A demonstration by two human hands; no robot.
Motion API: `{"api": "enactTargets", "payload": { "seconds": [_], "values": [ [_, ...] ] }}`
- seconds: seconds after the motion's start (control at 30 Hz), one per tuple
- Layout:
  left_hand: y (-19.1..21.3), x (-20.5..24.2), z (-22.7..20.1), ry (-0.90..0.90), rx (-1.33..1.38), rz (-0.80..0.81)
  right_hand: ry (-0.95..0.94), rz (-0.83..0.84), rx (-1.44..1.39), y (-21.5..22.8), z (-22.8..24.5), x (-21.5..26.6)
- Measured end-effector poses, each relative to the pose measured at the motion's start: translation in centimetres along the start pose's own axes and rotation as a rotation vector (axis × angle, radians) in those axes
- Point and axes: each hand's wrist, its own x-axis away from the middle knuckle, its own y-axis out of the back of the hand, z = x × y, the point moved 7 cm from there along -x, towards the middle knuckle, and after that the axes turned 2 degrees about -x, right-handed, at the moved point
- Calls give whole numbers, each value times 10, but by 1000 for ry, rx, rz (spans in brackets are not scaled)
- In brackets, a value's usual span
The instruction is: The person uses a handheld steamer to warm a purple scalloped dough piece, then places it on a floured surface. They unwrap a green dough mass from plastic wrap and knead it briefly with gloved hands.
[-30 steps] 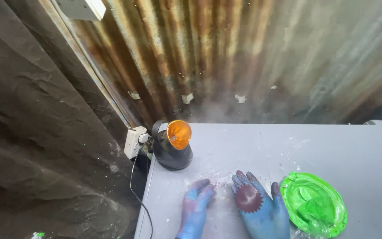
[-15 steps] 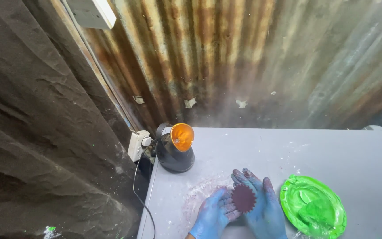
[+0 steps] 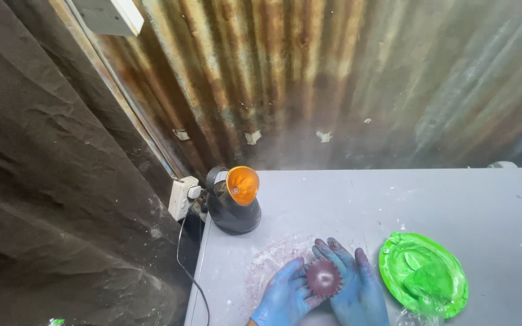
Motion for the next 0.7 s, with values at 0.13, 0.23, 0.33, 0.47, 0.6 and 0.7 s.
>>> {"api": "enactTargets", "payload": {
  "seconds": [0.13, 0.23, 0.33, 0.47, 0.6, 0.7],
  "values": [
    [-7, 8, 1, 22, 37, 52, 17, 12, -6, -1, 3, 6],
    [-6, 7, 1, 28, 30, 39, 34, -8, 4, -1, 8, 11],
    [-7, 4, 4, 62, 81, 103, 45, -3, -9, -2, 12, 19],
    [-15, 4, 9, 78, 115, 130, 100, 17, -38, 19, 16, 9],
    [-25, 12, 13, 77, 75, 162, 134, 4, -92, 27, 22, 19],
    [-32, 16, 18, 89, 42, 171, 164, 31, -133, 48, 25, 9]
  ]
}}
